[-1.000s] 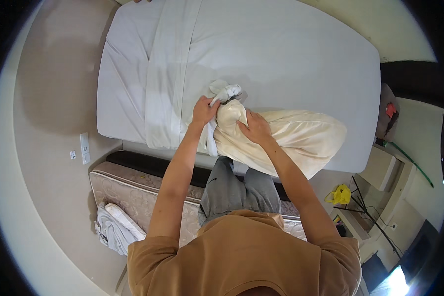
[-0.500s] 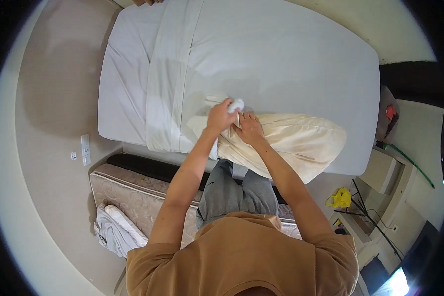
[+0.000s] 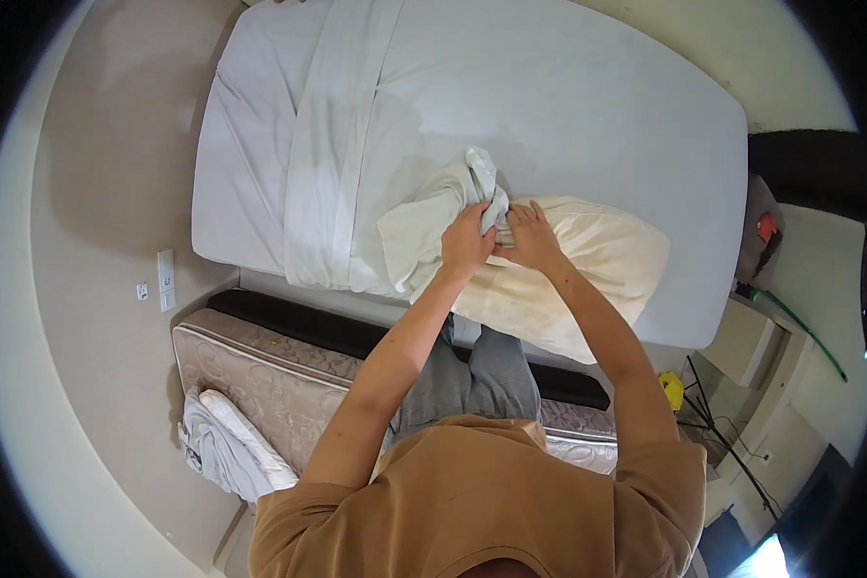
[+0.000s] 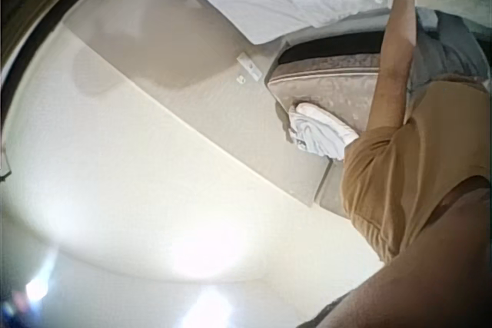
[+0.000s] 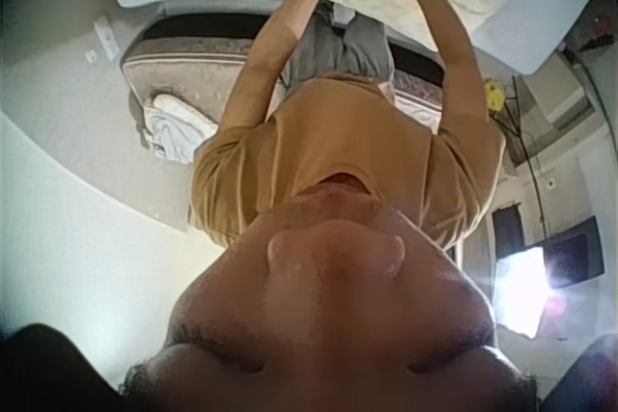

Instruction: Putting a clean pillowcase onto a pillow in a hotel room.

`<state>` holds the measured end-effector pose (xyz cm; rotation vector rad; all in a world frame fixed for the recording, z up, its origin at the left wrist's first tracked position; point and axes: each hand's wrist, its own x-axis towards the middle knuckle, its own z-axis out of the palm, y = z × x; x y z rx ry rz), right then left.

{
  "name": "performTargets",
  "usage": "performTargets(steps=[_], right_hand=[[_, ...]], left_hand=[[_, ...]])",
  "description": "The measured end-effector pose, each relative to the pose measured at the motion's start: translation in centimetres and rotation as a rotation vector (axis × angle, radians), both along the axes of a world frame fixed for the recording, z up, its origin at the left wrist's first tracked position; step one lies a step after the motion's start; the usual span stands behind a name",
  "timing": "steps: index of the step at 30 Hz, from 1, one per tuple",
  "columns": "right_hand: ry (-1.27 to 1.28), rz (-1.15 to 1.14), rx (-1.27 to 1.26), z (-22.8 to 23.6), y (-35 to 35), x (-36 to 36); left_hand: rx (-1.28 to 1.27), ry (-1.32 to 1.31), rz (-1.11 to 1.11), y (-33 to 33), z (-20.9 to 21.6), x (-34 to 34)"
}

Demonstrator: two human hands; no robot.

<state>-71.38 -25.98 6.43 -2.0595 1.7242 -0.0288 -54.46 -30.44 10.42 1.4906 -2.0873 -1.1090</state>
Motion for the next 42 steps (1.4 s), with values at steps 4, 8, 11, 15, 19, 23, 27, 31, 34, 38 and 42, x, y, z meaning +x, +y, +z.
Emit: performTargets(steps=[4, 8, 11, 15, 19, 23, 27, 31, 34, 38, 42], right_hand=[[0.114, -0.154, 0.049, -1.4, -0.2, 0.2], [0.08, -0.232, 0.009, -2.0, -1.2, 0.3], [-0.089, -0.273, -0.028, -0.9, -2.6, 1.0], [-0.039, -0.322, -0.023, -2.9, -0.9, -0.8], [-0.128, -0.282, -0.101, -2.6, -2.3, 1.1], [-0.077, -0.411, -0.056, -3.6, -2.3, -0.4], [-0.052, -0.401, -0.077, -2.9, -3.9, 0.4], [-0.048, -0.396, 0.009, -3.7, -3.1, 1.2], [-0.044, -0.38, -0.023, -4.3, -2.7, 0.8], [-0.102, -0.311, -0.113, -4.1, -2.7, 1.1], [-0.056, -0.428, -0.057, -3.9, -3.0, 1.3]], left_hand=[[0.097, 0.106, -0.21, 0.3, 0.4, -1.6], [0.091, 0.514, 0.212, 0.0, -3.3, 2.2], [-0.216, -0.071, 0.625, -1.6, -11.3, 13.6], [0.898, 0.018, 0.962, 0.4, -12.5, 14.1], [0.565, 0.001, 0.56, 3.0, -17.0, 19.8], [0.445, 0.34, 1.172, 6.2, -15.1, 19.3], [0.471, 0.426, 1.377, 12.3, -13.1, 22.8], [0.626, 0.427, 1.493, 15.8, -13.6, 21.5], [0.652, 0.33, 1.387, 15.7, -15.0, 21.4], [0.512, 0.15, 1.038, 11.0, -15.4, 20.7], [0.595, 0.155, 0.675, 7.6, -12.1, 20.6]])
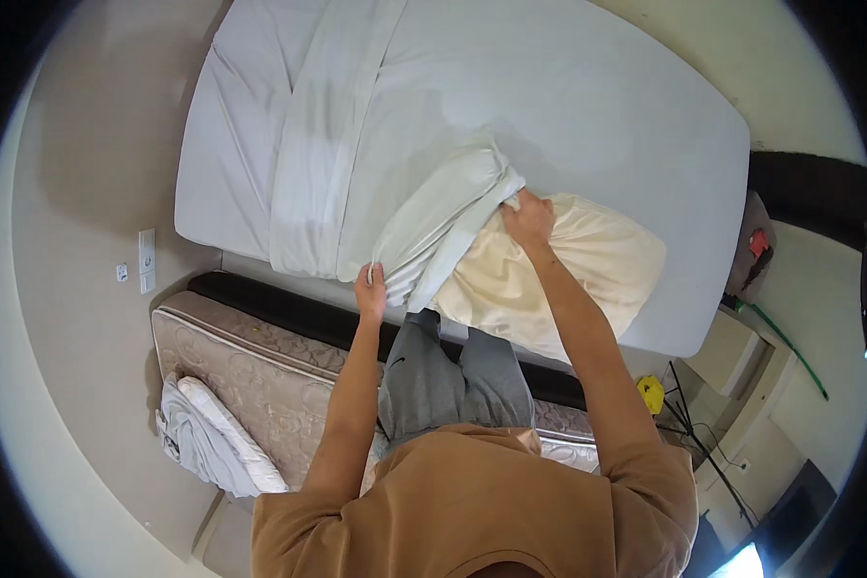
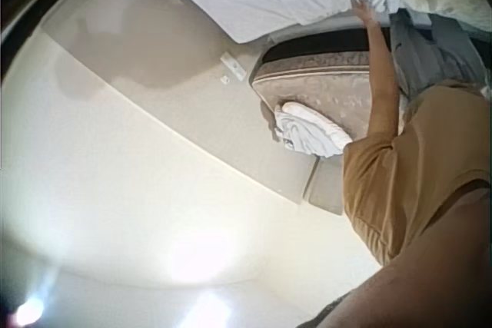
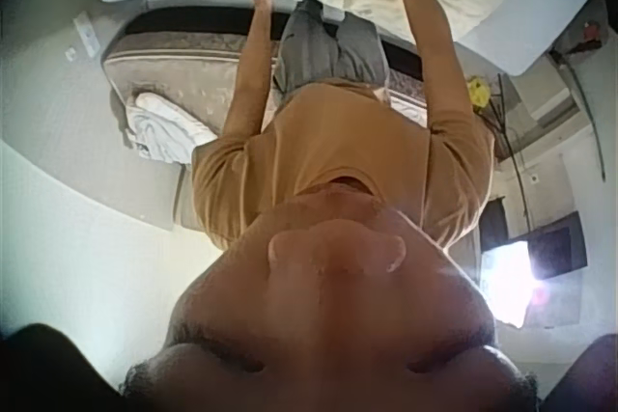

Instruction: Putting a clean pillowcase onto a pillow in a hotel room.

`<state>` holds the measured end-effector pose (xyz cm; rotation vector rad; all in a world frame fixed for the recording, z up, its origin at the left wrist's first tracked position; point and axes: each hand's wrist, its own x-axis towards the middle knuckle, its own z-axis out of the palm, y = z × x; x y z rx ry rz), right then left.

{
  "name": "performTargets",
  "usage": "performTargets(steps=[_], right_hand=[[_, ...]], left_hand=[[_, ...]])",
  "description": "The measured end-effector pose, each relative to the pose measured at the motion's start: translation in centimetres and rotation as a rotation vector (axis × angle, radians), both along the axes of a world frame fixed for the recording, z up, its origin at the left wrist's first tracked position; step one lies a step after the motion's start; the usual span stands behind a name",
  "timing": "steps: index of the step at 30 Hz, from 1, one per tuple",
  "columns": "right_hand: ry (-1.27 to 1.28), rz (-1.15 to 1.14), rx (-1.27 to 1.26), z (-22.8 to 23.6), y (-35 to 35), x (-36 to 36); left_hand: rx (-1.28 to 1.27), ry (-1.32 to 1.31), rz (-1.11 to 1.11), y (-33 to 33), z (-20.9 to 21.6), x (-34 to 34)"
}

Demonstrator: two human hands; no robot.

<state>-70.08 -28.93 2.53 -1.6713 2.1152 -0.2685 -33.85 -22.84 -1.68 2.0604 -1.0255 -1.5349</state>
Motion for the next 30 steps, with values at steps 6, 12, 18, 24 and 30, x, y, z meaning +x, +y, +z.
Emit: performTargets(steps=[6, 12, 18, 24, 30], right_hand=[[0.05, -0.362, -0.111, -2.1, -2.8, -2.0], [-0.023, 0.119, -0.399, -1.4, 3.3, 4.7], [0.102, 0.476, 0.037, 1.1, 13.4, 12.1], [0.132, 0.268, 0.067, -1.8, 10.7, 9.0], [-0.265, 0.309, -0.087, 7.0, 8.8, 6.0]], left_hand=[[-0.57, -0.462, -0.099, 1.1, 2.7, -3.2], [-0.676, -0.209, -0.328, 5.1, 2.7, -6.9], [-0.49, -0.379, -0.288, 4.7, -1.5, -5.1], [-0.465, -0.208, -0.346, 2.1, 3.9, -5.8], [-0.914, -0.248, -0.271, 1.8, 12.3, -7.4]])
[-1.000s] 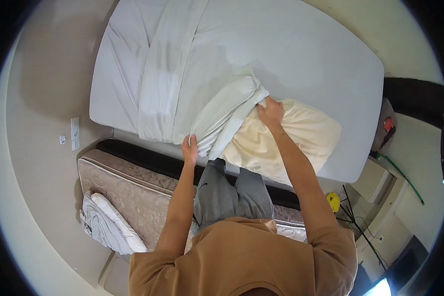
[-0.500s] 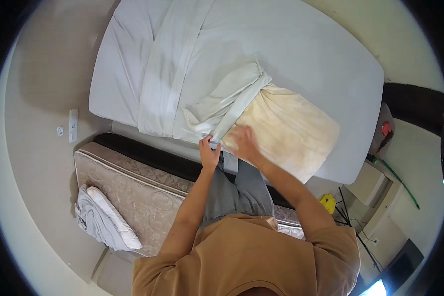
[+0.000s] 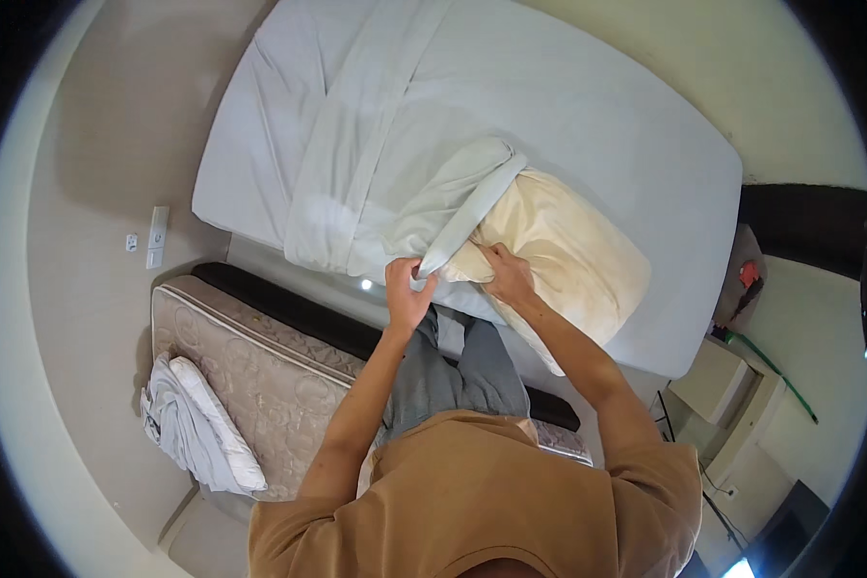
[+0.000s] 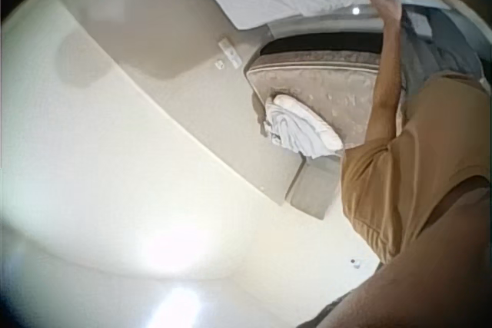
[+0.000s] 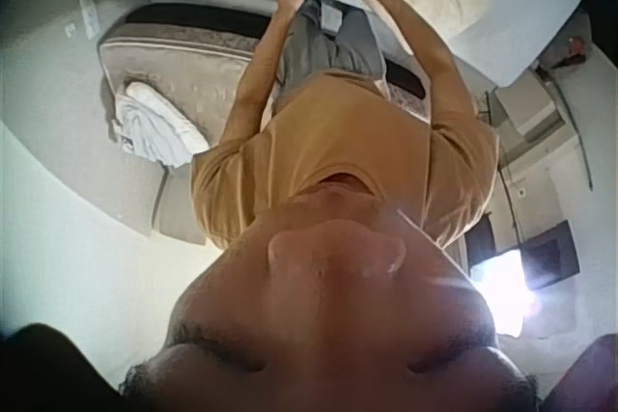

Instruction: Putting a clean pillowcase onto a pillow in a hotel room.

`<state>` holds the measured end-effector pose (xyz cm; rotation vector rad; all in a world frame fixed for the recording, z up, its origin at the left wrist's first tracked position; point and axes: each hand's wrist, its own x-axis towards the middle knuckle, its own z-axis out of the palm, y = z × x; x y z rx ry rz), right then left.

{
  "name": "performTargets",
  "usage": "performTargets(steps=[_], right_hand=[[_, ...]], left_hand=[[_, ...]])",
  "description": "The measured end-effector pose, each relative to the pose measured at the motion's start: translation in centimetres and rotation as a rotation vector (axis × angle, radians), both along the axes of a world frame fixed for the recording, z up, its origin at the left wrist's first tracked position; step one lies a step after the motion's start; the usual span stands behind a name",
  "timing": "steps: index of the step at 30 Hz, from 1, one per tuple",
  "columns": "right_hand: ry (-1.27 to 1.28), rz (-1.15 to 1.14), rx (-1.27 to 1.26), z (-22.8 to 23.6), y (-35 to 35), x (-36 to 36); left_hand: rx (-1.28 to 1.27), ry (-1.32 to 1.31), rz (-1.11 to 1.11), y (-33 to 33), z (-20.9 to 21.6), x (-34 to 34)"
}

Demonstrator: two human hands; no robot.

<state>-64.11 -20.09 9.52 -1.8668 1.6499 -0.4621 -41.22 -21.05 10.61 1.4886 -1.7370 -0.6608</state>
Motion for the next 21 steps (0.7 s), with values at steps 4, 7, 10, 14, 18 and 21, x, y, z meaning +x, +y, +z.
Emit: performTargets(steps=[4, 7, 10, 14, 18, 21], right_hand=[[-0.021, -0.063, -0.094, 5.8, -1.4, -0.1], [-0.036, -0.144, -0.19, 9.1, -2.4, 0.6], [-0.04, -0.217, -0.263, 10.0, -3.9, 1.4], [-0.049, -0.425, -0.14, 8.1, -5.3, 2.4], [-0.26, -0.4, -0.102, 11.7, -4.6, 3.7], [-0.473, -0.38, -0.069, 12.0, -5.2, 2.8]], left_hand=[[-0.146, 0.061, 0.073, -1.0, 4.4, -1.7], [-0.113, 0.116, 0.099, -0.8, 10.4, -4.2], [-0.163, 0.153, 0.026, 0.0, 13.6, -6.4], [-0.23, 0.053, -0.135, 0.4, 13.5, -6.7], [-0.347, -0.083, 0.091, -1.5, 12.1, -2.5], [-0.351, -0.034, 0.325, -3.5, 11.7, -1.4]])
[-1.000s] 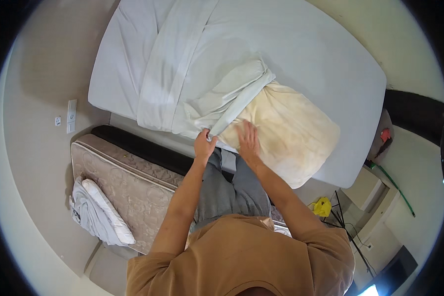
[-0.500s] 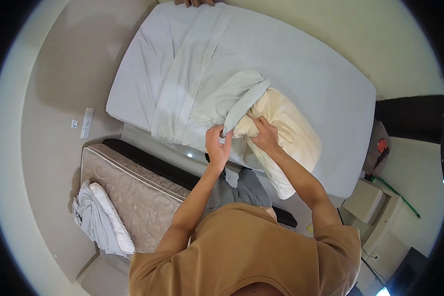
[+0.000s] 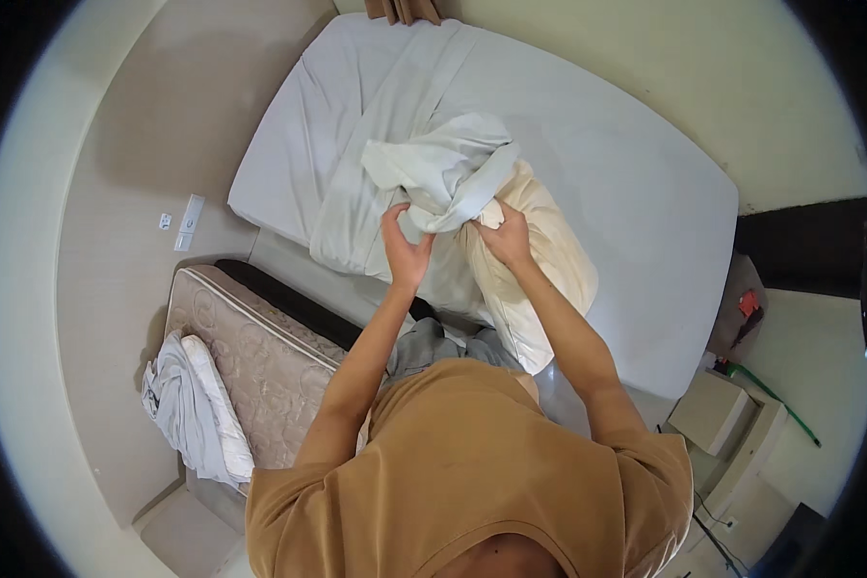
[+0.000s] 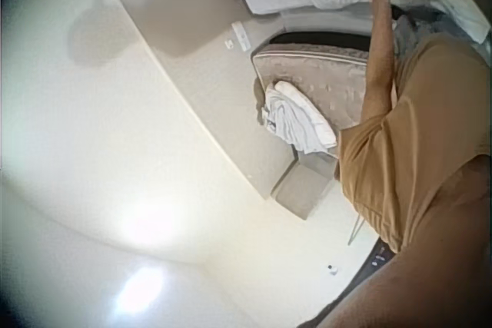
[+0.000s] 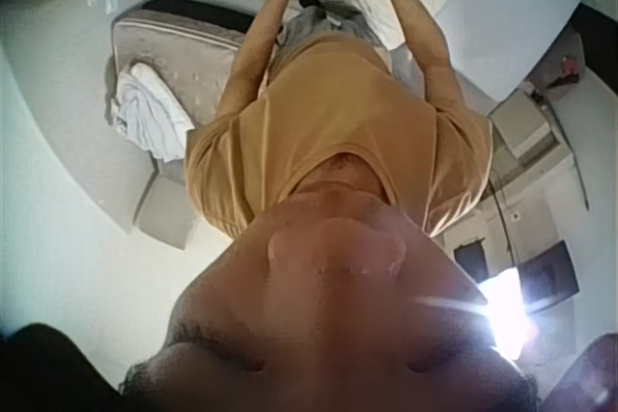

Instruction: Putting a clean pillowcase onto a pillow in a hotel room.

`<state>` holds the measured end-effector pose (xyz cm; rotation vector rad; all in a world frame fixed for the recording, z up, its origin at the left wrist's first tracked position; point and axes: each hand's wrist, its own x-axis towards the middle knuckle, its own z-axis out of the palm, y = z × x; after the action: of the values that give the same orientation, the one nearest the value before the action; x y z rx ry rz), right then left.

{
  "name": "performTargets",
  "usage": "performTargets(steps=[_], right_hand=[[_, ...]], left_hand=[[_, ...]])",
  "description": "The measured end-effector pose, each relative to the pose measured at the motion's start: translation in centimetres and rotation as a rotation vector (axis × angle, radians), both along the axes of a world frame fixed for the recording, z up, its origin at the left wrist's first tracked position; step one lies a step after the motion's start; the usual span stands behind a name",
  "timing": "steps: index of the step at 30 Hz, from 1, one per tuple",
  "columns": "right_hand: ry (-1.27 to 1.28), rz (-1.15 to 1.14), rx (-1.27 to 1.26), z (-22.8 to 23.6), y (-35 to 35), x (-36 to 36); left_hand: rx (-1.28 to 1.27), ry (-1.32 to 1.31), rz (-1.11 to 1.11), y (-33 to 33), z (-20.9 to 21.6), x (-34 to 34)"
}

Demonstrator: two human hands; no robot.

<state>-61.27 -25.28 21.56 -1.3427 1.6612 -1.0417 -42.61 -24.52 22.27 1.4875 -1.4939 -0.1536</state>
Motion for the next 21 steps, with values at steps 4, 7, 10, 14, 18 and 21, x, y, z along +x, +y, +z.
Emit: performTargets(steps=[4, 7, 10, 14, 18, 21], right_hand=[[-0.124, 0.047, -0.158, 1.9, -2.8, -2.0], [-0.107, -0.119, -0.215, 2.5, -6.5, -4.6], [-0.381, -0.132, -0.085, 6.1, -8.5, -5.8], [-0.596, -0.069, 0.187, 6.1, -8.9, -6.7], [-1.091, -0.038, 0.18, 9.6, -6.2, -3.9], [-1.038, -0.057, 0.134, 9.0, -4.6, -4.3]], left_hand=[[0.015, 0.32, -0.209, -2.1, 2.5, -2.4], [-0.101, 0.042, -0.412, -2.3, 5.3, -4.9], [-0.17, -0.094, -0.365, -2.0, 7.2, -6.0], [-0.442, -0.079, -0.178, -5.2, 12.0, -5.2], [-0.199, -0.037, -0.345, -4.1, 11.5, -4.4], [-0.236, -0.102, -0.491, -2.8, 10.7, -3.1]])
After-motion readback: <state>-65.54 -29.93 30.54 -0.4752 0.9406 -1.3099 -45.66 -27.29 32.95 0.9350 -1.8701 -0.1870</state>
